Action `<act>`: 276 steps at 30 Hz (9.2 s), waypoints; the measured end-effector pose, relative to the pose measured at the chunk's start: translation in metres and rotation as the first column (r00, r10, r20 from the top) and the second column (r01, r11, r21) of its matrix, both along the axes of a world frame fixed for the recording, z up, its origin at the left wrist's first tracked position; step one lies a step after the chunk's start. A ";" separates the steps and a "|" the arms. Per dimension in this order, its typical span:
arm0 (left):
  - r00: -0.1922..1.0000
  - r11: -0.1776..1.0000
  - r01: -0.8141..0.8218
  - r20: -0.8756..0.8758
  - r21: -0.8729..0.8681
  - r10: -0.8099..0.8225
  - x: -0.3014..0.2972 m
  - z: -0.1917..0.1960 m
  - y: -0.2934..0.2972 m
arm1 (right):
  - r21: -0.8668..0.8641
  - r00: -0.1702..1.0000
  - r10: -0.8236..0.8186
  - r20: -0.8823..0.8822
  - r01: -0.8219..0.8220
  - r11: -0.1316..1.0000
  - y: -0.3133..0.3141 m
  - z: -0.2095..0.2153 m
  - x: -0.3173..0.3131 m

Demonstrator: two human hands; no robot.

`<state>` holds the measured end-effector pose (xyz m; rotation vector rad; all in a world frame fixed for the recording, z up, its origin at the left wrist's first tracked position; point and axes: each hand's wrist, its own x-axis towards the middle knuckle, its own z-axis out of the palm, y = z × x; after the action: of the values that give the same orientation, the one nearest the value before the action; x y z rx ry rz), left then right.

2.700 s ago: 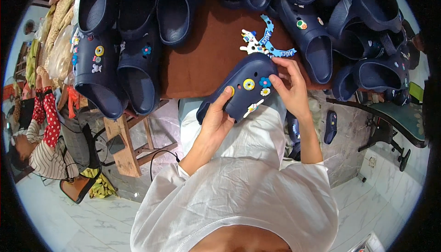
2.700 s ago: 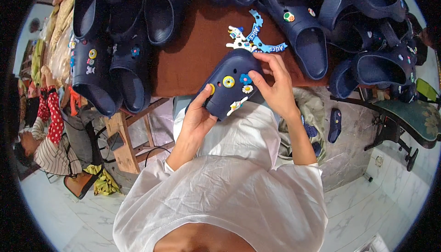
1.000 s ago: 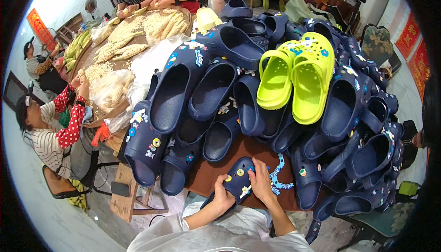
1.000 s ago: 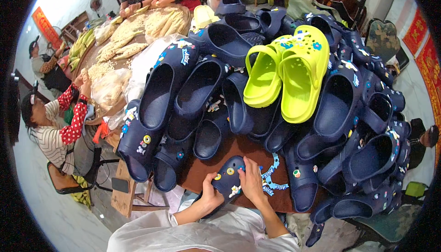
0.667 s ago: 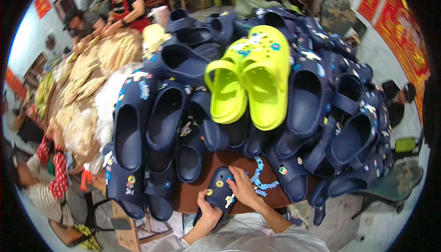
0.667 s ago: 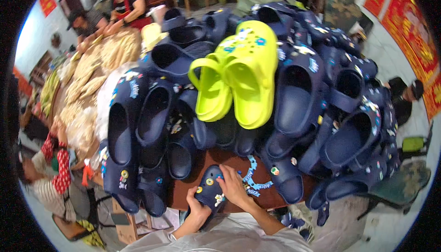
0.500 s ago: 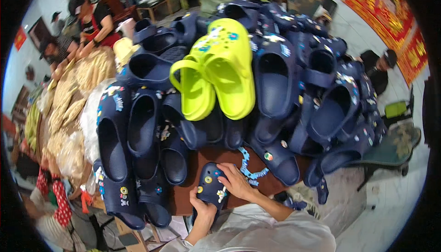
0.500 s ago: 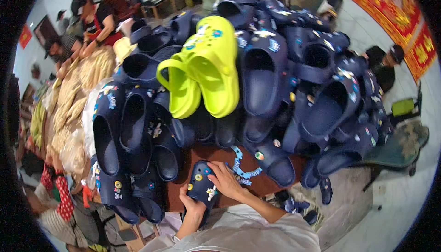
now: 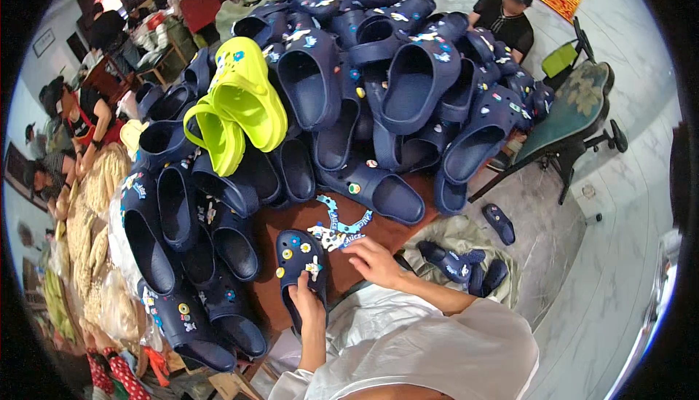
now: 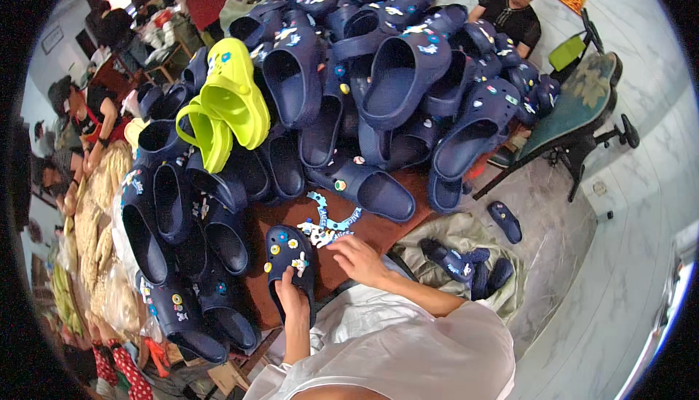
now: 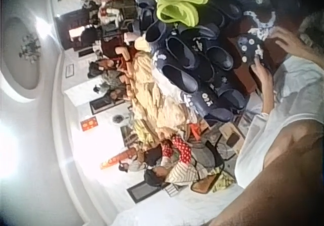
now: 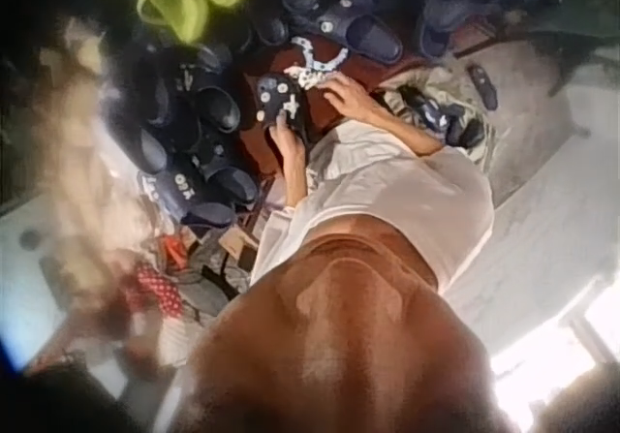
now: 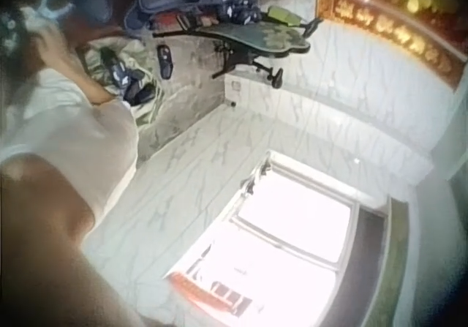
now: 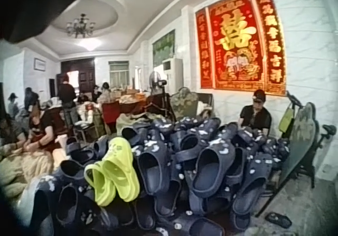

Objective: Decorating blue clogs with various colorful charms.

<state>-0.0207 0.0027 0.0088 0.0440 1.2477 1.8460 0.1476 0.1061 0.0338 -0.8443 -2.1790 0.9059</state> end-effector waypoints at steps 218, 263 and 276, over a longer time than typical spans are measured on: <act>0.975 0.977 -0.173 -0.120 0.128 0.188 -0.020 0.085 -0.016 | -0.072 0.919 0.171 -0.354 -0.209 0.975 0.002 0.021 -0.092; 0.409 0.962 -0.270 -0.910 -0.044 0.073 -0.098 0.028 0.032 | -0.040 0.932 0.293 -0.214 -0.308 0.951 0.101 0.042 -0.199; 0.442 0.975 -0.204 -0.880 0.088 0.172 -0.007 0.034 -0.025 | 0.306 0.902 0.223 0.369 -0.345 0.888 0.083 -0.033 -0.088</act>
<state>-0.0273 -0.0219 0.0431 1.0358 2.0554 2.0413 0.0597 0.1891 0.0007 -0.5182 -2.7056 0.4817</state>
